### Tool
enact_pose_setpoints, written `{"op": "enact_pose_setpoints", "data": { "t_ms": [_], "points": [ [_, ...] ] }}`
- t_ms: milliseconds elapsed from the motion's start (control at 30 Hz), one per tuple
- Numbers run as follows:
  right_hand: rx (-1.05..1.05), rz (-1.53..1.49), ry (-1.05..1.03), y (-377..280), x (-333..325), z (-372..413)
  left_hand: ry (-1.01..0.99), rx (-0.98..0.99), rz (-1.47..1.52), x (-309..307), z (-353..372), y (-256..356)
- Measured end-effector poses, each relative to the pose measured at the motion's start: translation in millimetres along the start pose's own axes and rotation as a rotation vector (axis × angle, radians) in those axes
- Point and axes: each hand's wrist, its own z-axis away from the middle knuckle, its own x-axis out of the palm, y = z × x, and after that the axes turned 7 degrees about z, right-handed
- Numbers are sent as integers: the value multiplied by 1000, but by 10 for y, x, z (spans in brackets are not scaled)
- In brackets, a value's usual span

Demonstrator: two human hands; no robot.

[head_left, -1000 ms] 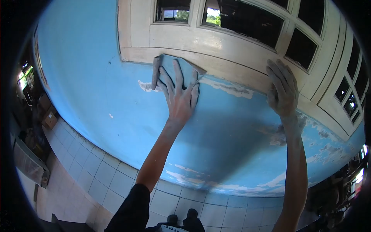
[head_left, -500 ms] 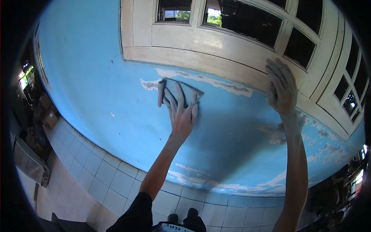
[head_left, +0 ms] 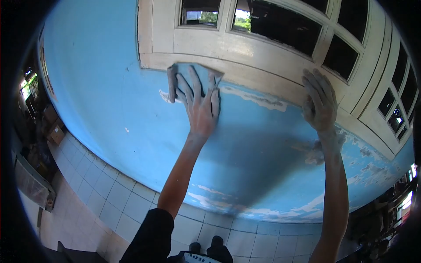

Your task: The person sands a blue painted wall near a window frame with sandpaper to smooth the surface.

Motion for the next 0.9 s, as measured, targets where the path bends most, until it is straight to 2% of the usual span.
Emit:
{"op": "enact_pose_setpoints", "data": {
  "t_ms": [67,100,200,267,333,400,467,533,600,633,733,833,900],
  "points": [
    [3,-1,16,-14,-3,-19,-63,55,-207,71,503,-96],
    [6,-6,17,-17,2,-18,-180,15,-203,74,824,-137],
    [-2,-2,15,8,5,-1,-196,99,-226,-39,687,-273],
    [-1,0,17,-10,26,-4,-165,68,-208,-78,276,-222],
    [14,0,9,-28,1,0,-30,-13,-168,-46,105,-157],
    [11,-15,8,-38,1,27,-51,-3,-195,-10,496,-166],
    [9,-14,41,-16,17,-7,-205,48,-207,34,932,-209],
    [16,-10,18,-22,18,11,-216,43,-242,15,735,-103],
    [18,-13,13,-41,4,6,-130,13,-107,16,311,67],
    [20,-7,16,-39,-2,-2,-119,17,-134,16,140,132],
    [12,-1,15,-31,-2,4,-139,33,-120,32,199,111],
    [5,5,34,-32,15,6,-183,78,-164,-25,734,-118],
    [-1,12,40,-26,17,6,-184,78,-200,-98,628,-178]
  ]
}}
